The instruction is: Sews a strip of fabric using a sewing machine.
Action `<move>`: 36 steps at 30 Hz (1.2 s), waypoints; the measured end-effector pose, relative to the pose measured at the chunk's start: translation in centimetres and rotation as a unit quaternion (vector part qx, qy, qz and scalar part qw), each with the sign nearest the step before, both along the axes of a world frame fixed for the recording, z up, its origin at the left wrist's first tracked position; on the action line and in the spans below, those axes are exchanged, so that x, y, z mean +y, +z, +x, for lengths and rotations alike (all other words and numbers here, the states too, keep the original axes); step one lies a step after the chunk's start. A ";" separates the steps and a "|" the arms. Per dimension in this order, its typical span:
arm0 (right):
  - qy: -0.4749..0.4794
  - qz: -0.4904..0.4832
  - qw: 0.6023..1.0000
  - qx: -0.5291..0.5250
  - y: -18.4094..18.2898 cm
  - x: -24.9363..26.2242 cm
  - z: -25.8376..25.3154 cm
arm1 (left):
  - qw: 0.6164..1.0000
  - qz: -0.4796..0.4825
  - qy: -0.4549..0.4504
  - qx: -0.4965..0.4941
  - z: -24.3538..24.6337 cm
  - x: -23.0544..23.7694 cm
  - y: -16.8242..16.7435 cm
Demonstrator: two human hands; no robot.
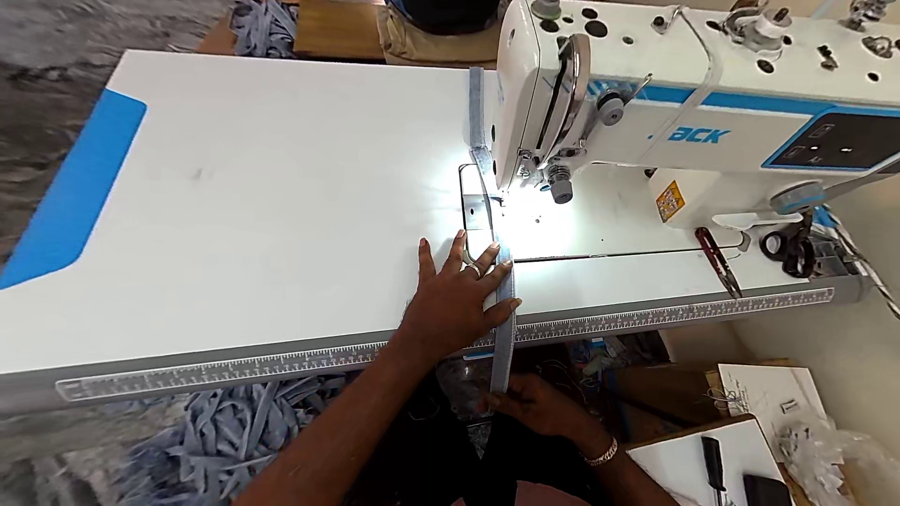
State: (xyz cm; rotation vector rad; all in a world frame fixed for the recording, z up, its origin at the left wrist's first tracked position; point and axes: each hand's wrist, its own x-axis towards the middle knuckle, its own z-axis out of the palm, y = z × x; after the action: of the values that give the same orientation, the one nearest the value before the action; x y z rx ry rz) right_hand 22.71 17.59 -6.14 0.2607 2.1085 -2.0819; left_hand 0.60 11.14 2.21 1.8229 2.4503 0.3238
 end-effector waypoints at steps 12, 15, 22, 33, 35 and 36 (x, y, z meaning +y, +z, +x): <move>0.026 0.040 0.999 -0.022 0.0 -0.4 0.2 | 1.000 0.008 -0.002 -0.001 -0.1 -0.1 -0.1; 0.019 0.029 0.999 -0.033 0.1 -0.4 0.2 | 1.000 0.004 0.001 -0.003 0.0 -0.1 0.0; 0.000 -0.001 1.000 0.007 0.7 -0.6 0.2 | 1.000 0.002 -0.006 0.001 0.0 -0.2 0.0; -0.067 -0.033 0.997 -0.020 0.2 -0.5 0.8 | 1.000 0.020 -0.009 -0.009 -0.2 -0.1 0.0; -0.059 -0.041 0.997 -0.031 0.4 -0.5 0.8 | 1.000 0.021 -0.006 -0.009 -0.2 0.0 0.0; -0.055 -0.041 0.997 -0.036 0.5 -0.5 0.8 | 1.000 0.022 -0.003 -0.009 -0.2 0.0 0.0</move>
State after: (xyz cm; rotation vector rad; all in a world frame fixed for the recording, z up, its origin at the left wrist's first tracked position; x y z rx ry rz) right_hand 23.52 17.08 -5.64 0.4422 2.0049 -2.1794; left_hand 0.35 11.15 2.21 1.8349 2.4445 0.3951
